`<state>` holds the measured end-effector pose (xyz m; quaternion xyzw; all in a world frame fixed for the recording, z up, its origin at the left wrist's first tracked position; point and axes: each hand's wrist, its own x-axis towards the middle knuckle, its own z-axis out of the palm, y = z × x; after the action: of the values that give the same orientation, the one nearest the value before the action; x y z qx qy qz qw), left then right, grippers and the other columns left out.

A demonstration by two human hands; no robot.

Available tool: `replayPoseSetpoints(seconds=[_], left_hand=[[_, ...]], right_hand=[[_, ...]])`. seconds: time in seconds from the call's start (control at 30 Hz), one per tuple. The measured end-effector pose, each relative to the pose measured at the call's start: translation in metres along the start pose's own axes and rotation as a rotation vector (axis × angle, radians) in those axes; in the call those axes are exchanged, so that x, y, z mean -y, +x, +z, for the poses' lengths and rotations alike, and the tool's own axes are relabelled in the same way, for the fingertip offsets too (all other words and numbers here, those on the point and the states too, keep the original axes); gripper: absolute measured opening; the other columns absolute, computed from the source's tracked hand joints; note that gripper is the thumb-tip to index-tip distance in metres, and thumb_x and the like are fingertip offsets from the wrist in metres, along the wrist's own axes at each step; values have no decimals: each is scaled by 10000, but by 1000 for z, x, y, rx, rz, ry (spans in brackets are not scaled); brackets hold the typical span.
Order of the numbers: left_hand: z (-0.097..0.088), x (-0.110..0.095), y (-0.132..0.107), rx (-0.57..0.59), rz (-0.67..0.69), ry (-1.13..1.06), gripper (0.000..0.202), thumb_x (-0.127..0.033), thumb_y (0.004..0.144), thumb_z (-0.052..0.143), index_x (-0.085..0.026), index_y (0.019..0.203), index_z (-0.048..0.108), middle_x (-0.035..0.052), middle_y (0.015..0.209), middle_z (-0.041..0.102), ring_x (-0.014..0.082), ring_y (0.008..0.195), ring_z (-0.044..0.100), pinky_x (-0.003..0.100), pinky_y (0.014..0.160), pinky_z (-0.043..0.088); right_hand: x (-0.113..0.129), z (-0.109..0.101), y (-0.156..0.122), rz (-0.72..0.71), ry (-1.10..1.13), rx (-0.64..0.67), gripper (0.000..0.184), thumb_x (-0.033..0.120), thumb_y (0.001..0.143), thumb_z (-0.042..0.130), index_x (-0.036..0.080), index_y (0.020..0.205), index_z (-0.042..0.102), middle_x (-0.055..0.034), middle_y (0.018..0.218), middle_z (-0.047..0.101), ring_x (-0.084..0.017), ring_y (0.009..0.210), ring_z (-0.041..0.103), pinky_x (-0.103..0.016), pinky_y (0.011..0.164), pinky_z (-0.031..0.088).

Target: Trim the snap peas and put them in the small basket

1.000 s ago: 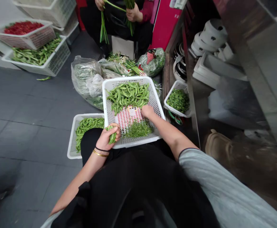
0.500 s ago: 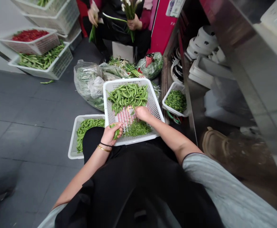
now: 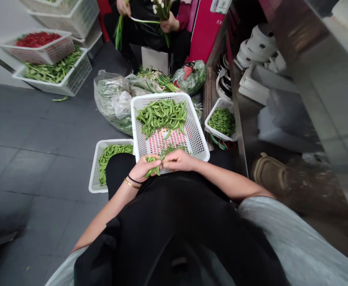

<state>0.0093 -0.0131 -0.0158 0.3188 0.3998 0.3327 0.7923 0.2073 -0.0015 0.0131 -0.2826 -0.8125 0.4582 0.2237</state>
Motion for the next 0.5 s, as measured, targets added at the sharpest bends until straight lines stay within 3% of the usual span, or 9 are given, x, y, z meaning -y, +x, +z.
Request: replayPoseSetpoints(seconds=[0.07, 0.13, 0.23, 0.33, 0.4, 0.5], left_hand=[[1, -2, 0, -100, 62, -46, 314, -309, 586, 800, -104, 738, 616, 22, 562, 611, 74, 370, 484, 172, 319, 318], [4, -3, 1, -233, 140, -96, 320, -308, 582, 801, -114, 717, 586, 13, 573, 611, 67, 374, 483, 170, 327, 323], [9, -4, 4, -321, 212, -149, 334, -297, 569, 808, -133, 709, 553, -18, 521, 572, 72, 371, 479, 176, 337, 332], [12, -4, 5, -330, 233, -200, 339, -291, 575, 807, -140, 715, 538, -33, 502, 543, 71, 384, 481, 170, 348, 330], [12, -3, 4, -292, 208, -227, 346, -296, 575, 810, -136, 717, 538, -32, 514, 540, 61, 387, 472, 161, 348, 319], [8, -2, 1, -148, 120, -224, 328, -298, 603, 798, -130, 712, 537, -38, 507, 521, 45, 370, 439, 149, 337, 301]], right_hand=[[1, -3, -5, 128, -47, -230, 272, 299, 910, 452, 134, 802, 639, -7, 661, 624, -84, 549, 569, -193, 560, 429], [4, 1, -7, 134, -205, -350, 239, 317, 893, 486, 139, 874, 643, -29, 734, 642, -104, 614, 579, -216, 606, 442], [9, 16, -4, 57, -498, -340, 236, 325, 893, 489, 140, 904, 635, -61, 782, 640, -138, 696, 569, -243, 647, 436], [11, 29, 5, 39, -674, -309, 297, 275, 942, 370, 131, 843, 610, -85, 766, 616, -154, 711, 549, -254, 646, 420], [10, 34, 10, 26, -678, -290, 303, 252, 950, 337, 134, 822, 585, -88, 763, 598, -158, 722, 541, -259, 660, 419], [10, 34, 13, -24, -496, -242, 229, 228, 932, 370, 153, 801, 543, -70, 766, 585, -151, 733, 542, -256, 687, 427]])
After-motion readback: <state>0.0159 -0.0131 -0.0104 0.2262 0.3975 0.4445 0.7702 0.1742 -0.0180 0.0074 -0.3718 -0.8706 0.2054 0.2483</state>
